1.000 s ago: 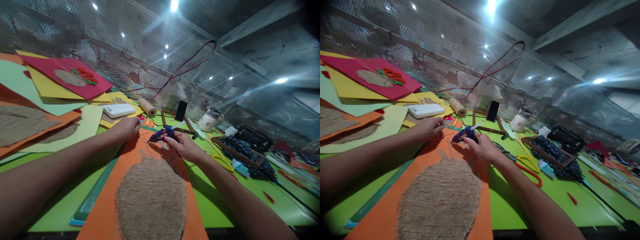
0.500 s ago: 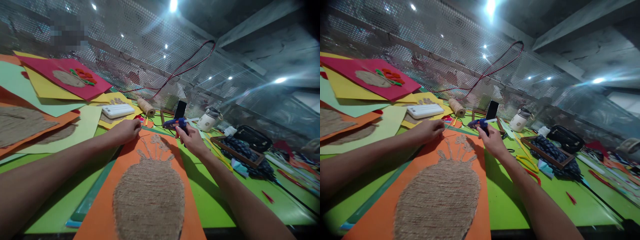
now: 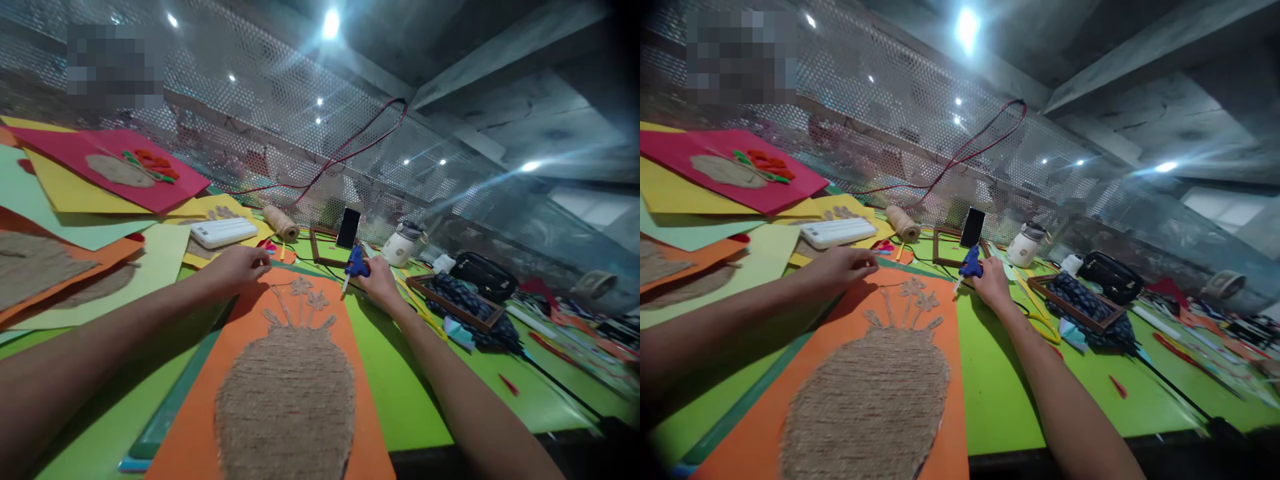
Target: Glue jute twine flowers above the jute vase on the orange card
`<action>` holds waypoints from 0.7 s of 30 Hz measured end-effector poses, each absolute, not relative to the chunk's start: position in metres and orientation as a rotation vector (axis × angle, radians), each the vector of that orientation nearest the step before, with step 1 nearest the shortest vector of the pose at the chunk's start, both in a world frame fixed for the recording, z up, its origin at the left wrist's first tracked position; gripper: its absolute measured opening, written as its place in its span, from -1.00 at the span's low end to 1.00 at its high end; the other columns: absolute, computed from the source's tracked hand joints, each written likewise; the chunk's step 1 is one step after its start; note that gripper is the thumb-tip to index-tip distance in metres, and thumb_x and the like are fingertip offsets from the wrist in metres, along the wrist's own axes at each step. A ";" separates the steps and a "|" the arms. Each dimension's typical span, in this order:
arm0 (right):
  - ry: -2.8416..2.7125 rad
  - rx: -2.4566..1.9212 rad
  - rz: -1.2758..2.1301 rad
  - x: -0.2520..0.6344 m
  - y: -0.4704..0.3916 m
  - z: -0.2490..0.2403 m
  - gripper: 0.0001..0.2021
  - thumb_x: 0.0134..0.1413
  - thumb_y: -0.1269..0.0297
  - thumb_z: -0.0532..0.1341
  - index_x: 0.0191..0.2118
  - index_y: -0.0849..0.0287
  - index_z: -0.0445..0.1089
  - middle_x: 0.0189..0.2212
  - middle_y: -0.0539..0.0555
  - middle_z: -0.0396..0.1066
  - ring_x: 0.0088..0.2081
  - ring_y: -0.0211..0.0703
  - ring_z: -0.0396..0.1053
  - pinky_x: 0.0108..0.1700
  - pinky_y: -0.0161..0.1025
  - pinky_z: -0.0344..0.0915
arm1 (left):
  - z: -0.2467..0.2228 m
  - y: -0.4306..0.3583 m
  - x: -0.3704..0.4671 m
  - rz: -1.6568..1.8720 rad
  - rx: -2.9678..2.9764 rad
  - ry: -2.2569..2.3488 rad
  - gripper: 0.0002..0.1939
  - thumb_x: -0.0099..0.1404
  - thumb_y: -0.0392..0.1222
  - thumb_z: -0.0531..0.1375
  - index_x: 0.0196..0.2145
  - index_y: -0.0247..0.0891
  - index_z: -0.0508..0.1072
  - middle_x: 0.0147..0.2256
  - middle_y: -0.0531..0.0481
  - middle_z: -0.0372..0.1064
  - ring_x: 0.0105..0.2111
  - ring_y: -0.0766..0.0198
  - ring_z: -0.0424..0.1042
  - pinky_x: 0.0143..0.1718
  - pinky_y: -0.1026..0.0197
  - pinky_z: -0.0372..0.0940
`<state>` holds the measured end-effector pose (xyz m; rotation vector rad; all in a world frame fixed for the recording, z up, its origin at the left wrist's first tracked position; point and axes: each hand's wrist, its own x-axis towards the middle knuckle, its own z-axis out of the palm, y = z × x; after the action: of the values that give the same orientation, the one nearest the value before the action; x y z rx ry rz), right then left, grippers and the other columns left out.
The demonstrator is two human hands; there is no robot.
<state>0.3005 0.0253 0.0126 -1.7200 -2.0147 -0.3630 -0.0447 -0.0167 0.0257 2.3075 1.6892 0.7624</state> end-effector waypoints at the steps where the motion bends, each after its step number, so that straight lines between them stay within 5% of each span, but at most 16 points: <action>1: -1.982 -1.753 -0.405 0.305 0.026 0.013 -0.67 0.07 0.37 0.30 -0.01 0.29 0.49 -0.10 0.23 0.40 0.00 0.10 0.32 0.07 -0.11 0.26 | 0.027 -0.016 -0.047 0.780 2.309 1.696 -0.70 0.21 0.01 0.06 -0.35 -0.20 0.51 -0.45 -0.07 0.49 -0.40 0.10 0.44 -0.37 0.18 0.14; 8: -1.742 -1.901 -0.540 0.325 0.029 0.022 -0.59 0.11 0.43 0.24 0.11 0.38 0.42 0.01 0.37 0.28 0.11 0.26 0.18 0.12 -0.01 0.21 | 0.037 -0.015 -0.055 0.934 2.212 1.808 -0.64 0.15 0.06 0.02 -0.33 -0.18 0.50 -0.49 -0.08 0.47 -0.43 0.02 0.42 -0.38 0.14 0.13; 14: -1.927 -1.834 -0.409 0.321 0.041 0.004 -0.60 0.05 0.49 0.26 0.06 0.27 0.46 -0.02 0.26 0.37 0.06 0.07 0.28 0.10 -0.13 0.24 | 0.032 -0.016 -0.049 1.019 2.242 1.621 -0.60 0.17 0.06 0.02 -0.26 -0.21 0.52 -0.26 -0.12 0.58 -0.25 0.04 0.50 -0.23 0.15 0.26; 21: -1.983 -1.727 -0.231 0.327 0.045 -0.004 -0.62 -0.09 0.55 0.31 -0.07 0.24 0.49 -0.08 0.21 0.48 -0.02 0.03 0.38 0.00 -0.12 0.31 | 0.016 -0.008 -0.046 1.010 2.374 1.460 -0.71 0.20 -0.05 0.10 -0.34 -0.23 0.57 -0.33 -0.10 0.54 -0.36 0.16 0.47 -0.28 0.20 0.29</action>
<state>0.3267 0.0454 -0.0043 -1.7267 -1.9828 -0.2313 -0.0458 -0.0080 0.0159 2.3738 1.4600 1.0099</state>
